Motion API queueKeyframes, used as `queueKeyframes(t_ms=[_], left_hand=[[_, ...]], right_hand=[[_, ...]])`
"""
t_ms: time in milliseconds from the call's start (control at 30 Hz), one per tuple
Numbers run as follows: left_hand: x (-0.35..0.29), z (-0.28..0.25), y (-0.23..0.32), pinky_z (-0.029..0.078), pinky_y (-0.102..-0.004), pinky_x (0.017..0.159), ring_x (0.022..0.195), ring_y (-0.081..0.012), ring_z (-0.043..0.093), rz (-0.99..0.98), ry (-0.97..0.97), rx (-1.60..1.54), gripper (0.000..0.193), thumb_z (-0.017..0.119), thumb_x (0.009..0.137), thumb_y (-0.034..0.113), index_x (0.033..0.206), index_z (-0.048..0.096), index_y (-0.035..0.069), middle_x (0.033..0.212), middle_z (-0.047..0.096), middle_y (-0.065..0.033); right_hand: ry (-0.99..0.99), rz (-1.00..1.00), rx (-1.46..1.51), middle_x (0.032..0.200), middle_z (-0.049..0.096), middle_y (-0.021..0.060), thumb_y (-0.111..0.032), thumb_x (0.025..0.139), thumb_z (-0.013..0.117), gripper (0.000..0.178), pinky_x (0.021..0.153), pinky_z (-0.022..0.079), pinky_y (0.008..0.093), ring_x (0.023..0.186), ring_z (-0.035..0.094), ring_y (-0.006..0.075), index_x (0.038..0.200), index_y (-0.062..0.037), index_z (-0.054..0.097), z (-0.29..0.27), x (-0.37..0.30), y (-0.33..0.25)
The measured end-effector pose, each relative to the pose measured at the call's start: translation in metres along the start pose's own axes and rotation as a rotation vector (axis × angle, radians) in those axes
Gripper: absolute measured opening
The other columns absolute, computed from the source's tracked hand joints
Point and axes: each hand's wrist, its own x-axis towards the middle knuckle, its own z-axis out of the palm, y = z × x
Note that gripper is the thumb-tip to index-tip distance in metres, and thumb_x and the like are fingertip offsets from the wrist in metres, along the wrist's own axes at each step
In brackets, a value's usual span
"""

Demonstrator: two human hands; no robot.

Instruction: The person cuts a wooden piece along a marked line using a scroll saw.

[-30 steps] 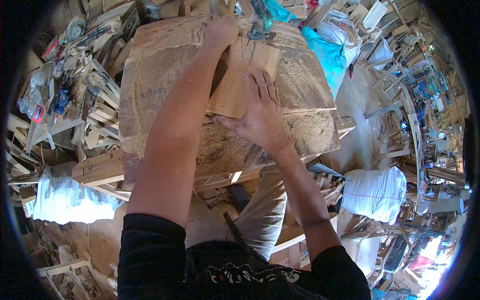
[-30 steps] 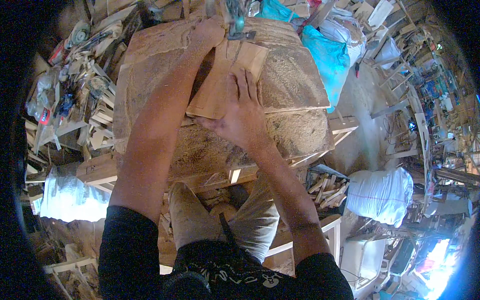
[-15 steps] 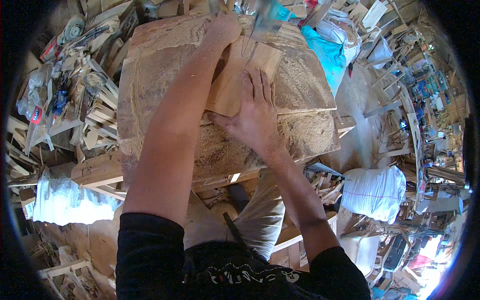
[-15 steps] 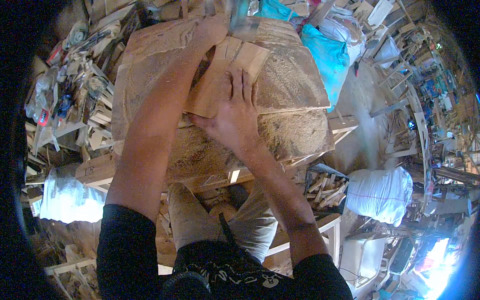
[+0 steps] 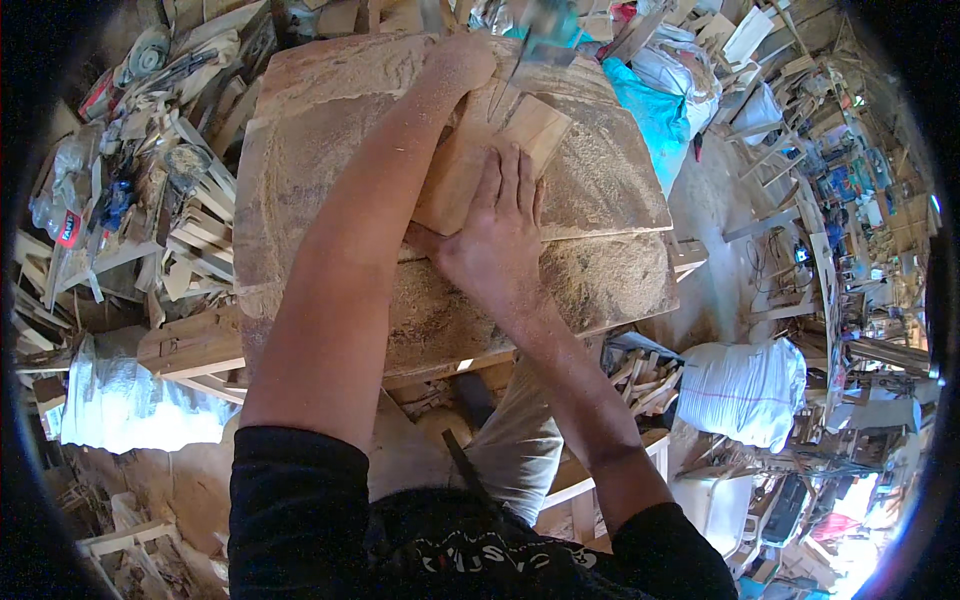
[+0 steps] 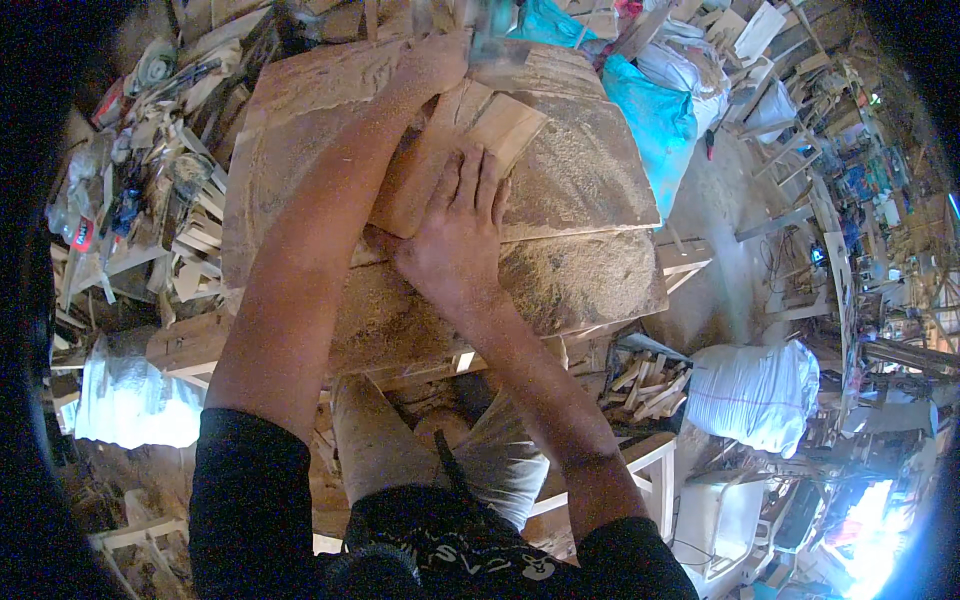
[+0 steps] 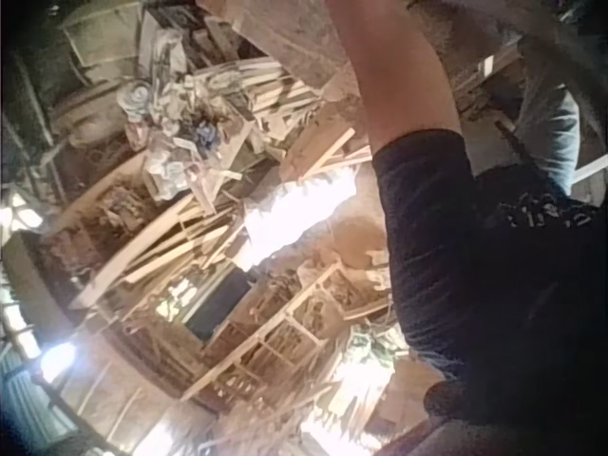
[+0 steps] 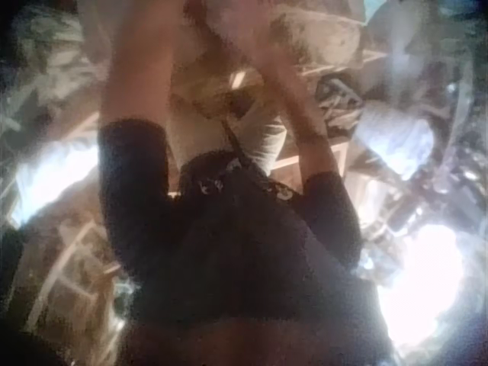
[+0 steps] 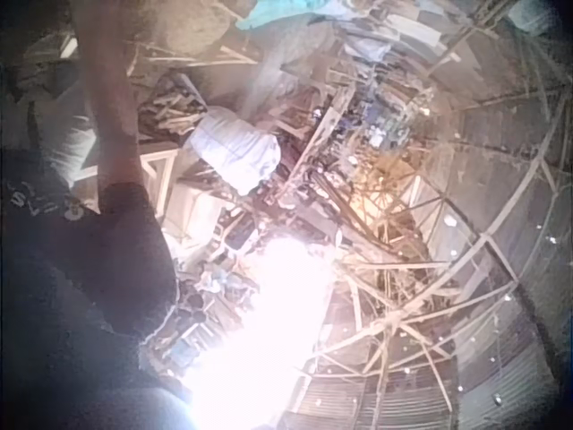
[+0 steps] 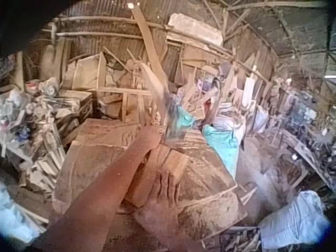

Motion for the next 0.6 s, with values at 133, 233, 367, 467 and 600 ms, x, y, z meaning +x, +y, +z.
queueKeyframes(t_ms=[133, 233, 367, 467, 600], left_hand=[[0.014, 0.011, -0.013, 0.050, -0.0606, 0.105, 0.127, -0.0416, 0.063, -0.018, 0.041, -0.074, 0.043, 0.055, 0.095, 0.018, 0.132, 0.064, 0.001, 0.137, 0.064, -0.0248], [0.020, 0.012, -0.022, 0.048, -0.0620, 0.106, 0.129, -0.0425, 0.061, -0.039, 0.045, -0.081, 0.043, 0.054, 0.094, 0.019, 0.134, 0.063, 0.004, 0.139, 0.063, -0.0246], [0.010, 0.015, 0.008, 0.042, -0.0651, 0.110, 0.133, -0.0429, 0.057, -0.027, 0.108, -0.191, 0.043, 0.053, 0.093, 0.020, 0.134, 0.064, 0.010, 0.139, 0.063, -0.0241], [0.011, 0.012, 0.002, 0.039, -0.0672, 0.111, 0.134, -0.0436, 0.056, -0.020, 0.104, -0.177, 0.043, 0.054, 0.093, 0.020, 0.134, 0.064, 0.012, 0.137, 0.064, -0.0231], [0.016, 0.014, -0.018, 0.042, -0.0622, 0.111, 0.131, -0.0425, 0.059, 0.042, 0.077, -0.091, 0.042, 0.053, 0.093, 0.020, 0.133, 0.064, 0.011, 0.135, 0.066, -0.0219]], right_hand=[[-0.007, -0.008, -0.046, 0.158, 0.028, 0.0394, -0.065, 0.080, 0.075, 0.117, 0.121, 0.020, 0.0686, 0.152, 0.021, 0.0553, 0.148, 0.0202, 0.032, 0.001, 0.002, -0.008], [-0.016, 0.003, -0.010, 0.158, 0.027, 0.0399, -0.065, 0.080, 0.075, 0.118, 0.121, 0.020, 0.0686, 0.152, 0.020, 0.0555, 0.148, 0.0202, 0.031, 0.001, 0.005, -0.016], [-0.008, 0.035, -0.052, 0.158, 0.026, 0.0404, -0.065, 0.081, 0.075, 0.117, 0.122, 0.019, 0.0683, 0.151, 0.020, 0.0562, 0.149, 0.0196, 0.031, 0.006, 0.002, -0.001], [0.005, 0.032, -0.051, 0.158, 0.026, 0.0404, -0.066, 0.081, 0.075, 0.118, 0.122, 0.019, 0.0682, 0.151, 0.021, 0.0566, 0.150, 0.0192, 0.031, 0.007, 0.002, -0.004], [0.021, 0.019, -0.034, 0.158, 0.027, 0.0399, -0.065, 0.081, 0.075, 0.117, 0.122, 0.019, 0.0683, 0.150, 0.022, 0.0564, 0.149, 0.0190, 0.032, 0.007, 0.004, -0.014]])
